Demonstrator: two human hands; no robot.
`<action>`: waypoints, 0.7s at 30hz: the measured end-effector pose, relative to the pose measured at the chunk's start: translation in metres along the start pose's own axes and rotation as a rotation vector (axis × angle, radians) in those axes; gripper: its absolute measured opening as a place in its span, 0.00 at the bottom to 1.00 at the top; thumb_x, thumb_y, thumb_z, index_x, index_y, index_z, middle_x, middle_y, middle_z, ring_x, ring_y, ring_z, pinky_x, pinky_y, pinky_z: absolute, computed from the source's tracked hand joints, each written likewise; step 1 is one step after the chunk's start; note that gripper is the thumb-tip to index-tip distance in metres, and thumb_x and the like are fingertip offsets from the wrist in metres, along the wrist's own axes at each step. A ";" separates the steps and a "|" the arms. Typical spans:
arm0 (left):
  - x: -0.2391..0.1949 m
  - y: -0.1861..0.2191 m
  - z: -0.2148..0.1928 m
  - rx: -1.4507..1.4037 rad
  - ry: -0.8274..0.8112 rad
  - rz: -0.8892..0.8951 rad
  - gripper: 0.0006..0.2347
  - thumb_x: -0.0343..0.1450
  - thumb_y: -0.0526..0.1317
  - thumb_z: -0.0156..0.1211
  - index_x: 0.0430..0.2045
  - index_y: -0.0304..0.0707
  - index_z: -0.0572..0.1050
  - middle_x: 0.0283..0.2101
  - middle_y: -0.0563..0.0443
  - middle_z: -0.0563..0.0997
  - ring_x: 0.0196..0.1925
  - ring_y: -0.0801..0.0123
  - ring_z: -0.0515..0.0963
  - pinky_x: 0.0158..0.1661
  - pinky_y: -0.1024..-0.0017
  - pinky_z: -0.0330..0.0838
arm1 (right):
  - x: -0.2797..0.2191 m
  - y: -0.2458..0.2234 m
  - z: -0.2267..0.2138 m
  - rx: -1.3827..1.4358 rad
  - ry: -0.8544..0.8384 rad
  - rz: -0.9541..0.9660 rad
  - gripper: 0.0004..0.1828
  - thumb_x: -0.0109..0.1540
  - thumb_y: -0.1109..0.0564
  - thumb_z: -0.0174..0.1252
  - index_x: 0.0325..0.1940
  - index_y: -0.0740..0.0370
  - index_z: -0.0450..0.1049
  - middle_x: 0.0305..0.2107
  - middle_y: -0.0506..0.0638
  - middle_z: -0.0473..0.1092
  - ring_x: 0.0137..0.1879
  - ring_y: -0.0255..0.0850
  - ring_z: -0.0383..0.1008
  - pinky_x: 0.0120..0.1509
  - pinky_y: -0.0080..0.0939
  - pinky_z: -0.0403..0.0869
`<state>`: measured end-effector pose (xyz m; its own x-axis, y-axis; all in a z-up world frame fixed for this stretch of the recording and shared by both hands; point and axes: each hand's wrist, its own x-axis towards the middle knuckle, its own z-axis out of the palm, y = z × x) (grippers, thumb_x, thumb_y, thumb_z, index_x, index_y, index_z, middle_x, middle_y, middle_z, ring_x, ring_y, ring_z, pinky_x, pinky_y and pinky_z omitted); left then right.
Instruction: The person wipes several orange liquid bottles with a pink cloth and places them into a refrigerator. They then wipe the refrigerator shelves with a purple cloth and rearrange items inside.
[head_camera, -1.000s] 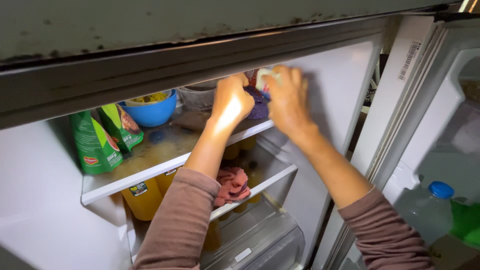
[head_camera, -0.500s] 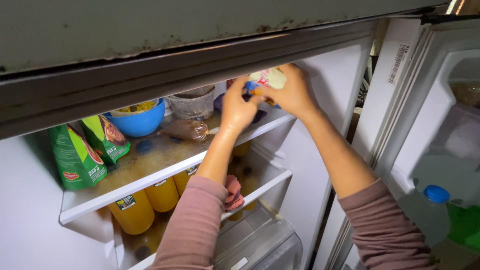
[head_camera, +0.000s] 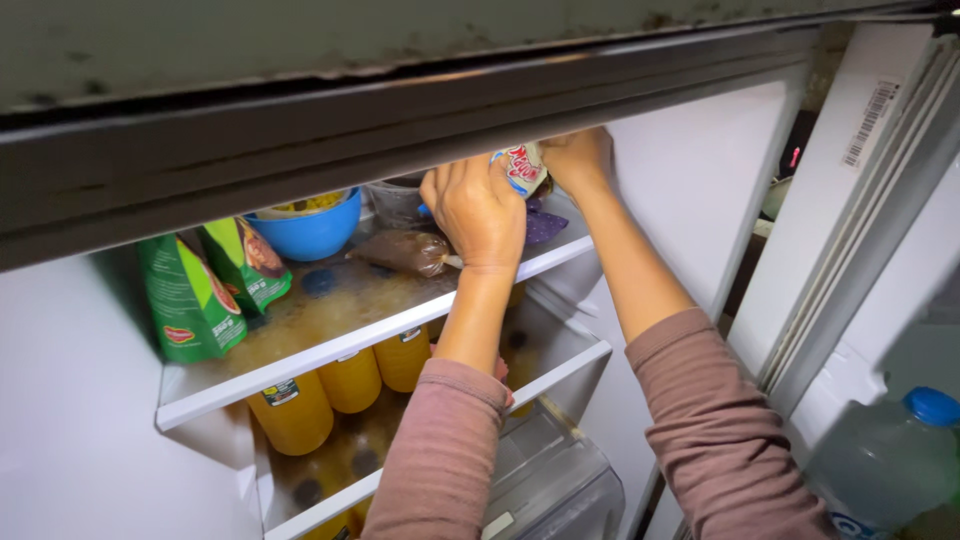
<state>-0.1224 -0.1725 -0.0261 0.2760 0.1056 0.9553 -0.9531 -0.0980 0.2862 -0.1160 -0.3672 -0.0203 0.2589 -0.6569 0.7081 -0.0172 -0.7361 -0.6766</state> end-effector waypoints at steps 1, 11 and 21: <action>0.001 -0.001 -0.001 0.003 0.021 -0.008 0.06 0.69 0.34 0.60 0.38 0.37 0.80 0.43 0.45 0.82 0.51 0.51 0.78 0.56 0.56 0.63 | 0.000 -0.004 -0.001 0.079 -0.063 0.109 0.10 0.57 0.60 0.66 0.42 0.65 0.80 0.33 0.53 0.79 0.37 0.40 0.79 0.42 0.43 0.76; 0.002 0.001 -0.015 -0.040 0.082 -0.081 0.04 0.74 0.32 0.52 0.39 0.29 0.71 0.35 0.35 0.81 0.38 0.40 0.78 0.40 0.48 0.70 | -0.053 -0.046 -0.079 0.062 0.236 -0.340 0.03 0.65 0.63 0.61 0.40 0.67 0.76 0.26 0.53 0.75 0.28 0.38 0.73 0.35 0.41 0.71; -0.024 0.101 -0.091 -0.194 -0.154 0.099 0.14 0.65 0.27 0.52 0.43 0.39 0.76 0.49 0.40 0.77 0.45 0.45 0.80 0.43 0.57 0.75 | -0.141 -0.105 -0.255 0.325 -0.013 -0.199 0.11 0.70 0.62 0.64 0.35 0.65 0.71 0.24 0.41 0.66 0.28 0.25 0.59 0.30 0.32 0.58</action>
<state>-0.2361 -0.0951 -0.0267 0.1821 -0.0483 0.9821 -0.9782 0.0926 0.1859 -0.3966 -0.2386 0.0019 0.2389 -0.5023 0.8310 0.3415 -0.7577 -0.5562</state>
